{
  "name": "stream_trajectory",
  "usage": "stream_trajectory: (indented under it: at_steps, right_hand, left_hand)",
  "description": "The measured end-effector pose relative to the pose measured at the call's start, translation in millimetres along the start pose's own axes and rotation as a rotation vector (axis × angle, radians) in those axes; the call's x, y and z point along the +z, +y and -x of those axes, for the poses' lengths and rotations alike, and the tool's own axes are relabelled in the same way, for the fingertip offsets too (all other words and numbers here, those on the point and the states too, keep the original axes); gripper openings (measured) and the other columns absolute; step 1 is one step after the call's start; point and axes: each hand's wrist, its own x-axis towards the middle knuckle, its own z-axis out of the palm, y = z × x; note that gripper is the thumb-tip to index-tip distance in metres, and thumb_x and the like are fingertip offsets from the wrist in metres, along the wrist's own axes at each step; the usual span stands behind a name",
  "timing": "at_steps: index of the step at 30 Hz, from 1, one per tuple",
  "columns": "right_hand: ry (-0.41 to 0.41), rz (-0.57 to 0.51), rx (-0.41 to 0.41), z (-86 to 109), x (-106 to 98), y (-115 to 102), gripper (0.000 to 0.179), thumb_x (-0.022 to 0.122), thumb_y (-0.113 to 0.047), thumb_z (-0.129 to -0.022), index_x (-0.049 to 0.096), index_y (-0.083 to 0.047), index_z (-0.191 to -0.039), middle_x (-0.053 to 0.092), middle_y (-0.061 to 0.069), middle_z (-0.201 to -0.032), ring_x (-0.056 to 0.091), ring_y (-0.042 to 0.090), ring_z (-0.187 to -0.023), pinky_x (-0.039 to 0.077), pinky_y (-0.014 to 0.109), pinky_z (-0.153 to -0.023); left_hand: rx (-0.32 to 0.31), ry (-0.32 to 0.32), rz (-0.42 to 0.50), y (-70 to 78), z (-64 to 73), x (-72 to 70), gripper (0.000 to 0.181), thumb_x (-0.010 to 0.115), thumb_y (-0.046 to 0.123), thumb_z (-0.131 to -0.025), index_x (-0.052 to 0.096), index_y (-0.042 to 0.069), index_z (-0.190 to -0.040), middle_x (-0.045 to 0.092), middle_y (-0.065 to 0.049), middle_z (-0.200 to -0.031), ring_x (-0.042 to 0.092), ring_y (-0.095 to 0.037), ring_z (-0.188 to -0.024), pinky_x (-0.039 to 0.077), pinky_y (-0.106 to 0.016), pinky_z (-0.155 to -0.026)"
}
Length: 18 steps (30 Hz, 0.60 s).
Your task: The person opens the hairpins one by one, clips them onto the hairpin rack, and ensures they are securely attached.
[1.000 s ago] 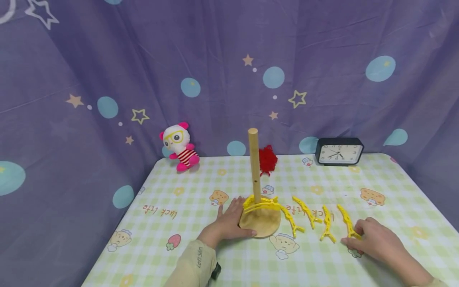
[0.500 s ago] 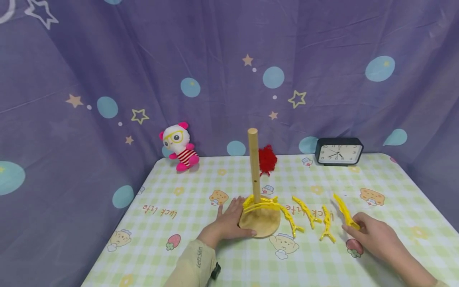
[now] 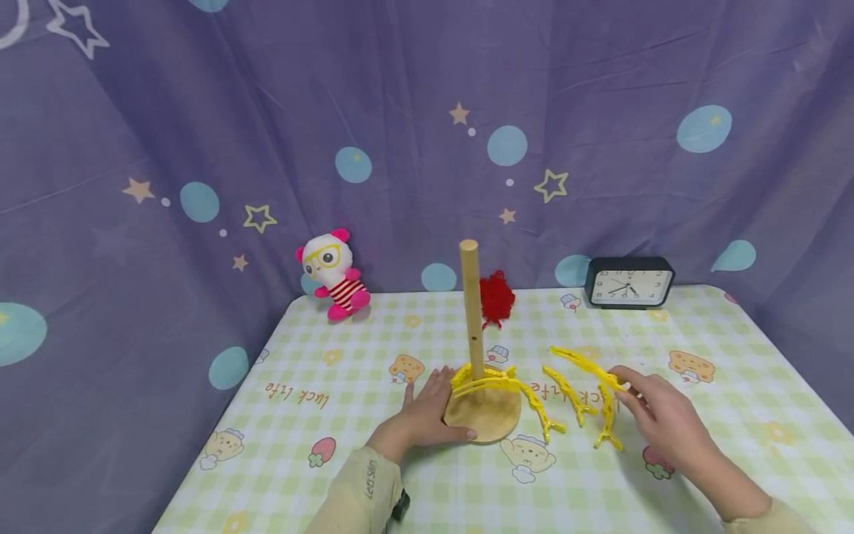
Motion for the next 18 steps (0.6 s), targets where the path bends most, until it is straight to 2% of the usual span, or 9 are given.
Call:
stream_trajectory:
  at_steps: [6, 12, 18]
  right_hand:
    - [0.078, 0.033, -0.069, -11.4, 7.0, -15.9, 0.03, 0.067, -0.001, -0.089, 0.067, -0.009, -0.118, 0.066, 0.003, -0.092, 0.054, 0.015, -0.077, 0.045, 0.033, -0.06]
    - [0.122, 0.024, -0.121, -23.2, 15.9, -32.1, 0.031, 0.07, 0.0, -0.086, 0.07, -0.012, -0.115, 0.06, -0.003, -0.078, 0.046, 0.009, -0.066, 0.041, 0.028, -0.055]
    - [0.159, 0.033, -0.231, -36.9, 29.3, -47.7, 0.03, 0.072, 0.0, -0.084, 0.072, -0.013, -0.111, 0.066, -0.004, -0.082, 0.045, 0.008, -0.065, 0.043, 0.025, -0.054]
  left_hand:
    - [-0.002, -0.002, -0.004, -0.5, -0.1, -0.1, 0.112, 0.065, 0.07, -0.078, 0.011, 0.012, -0.158, 0.007, -0.005, -0.164, 0.003, -0.023, -0.15, -0.004, -0.059, -0.115]
    - [-0.006, -0.001, -0.008, -1.3, -0.9, 0.5, 0.112, 0.064, 0.07, -0.078, 0.011, 0.013, -0.158, 0.007, -0.005, -0.164, 0.003, -0.023, -0.15, -0.004, -0.058, -0.115]
    - [-0.013, -0.002, -0.008, 0.0, -0.3, 0.1, 0.111, 0.065, 0.07, -0.078, 0.011, 0.014, -0.158, 0.007, -0.004, -0.164, 0.002, -0.022, -0.15, -0.004, -0.057, -0.115]
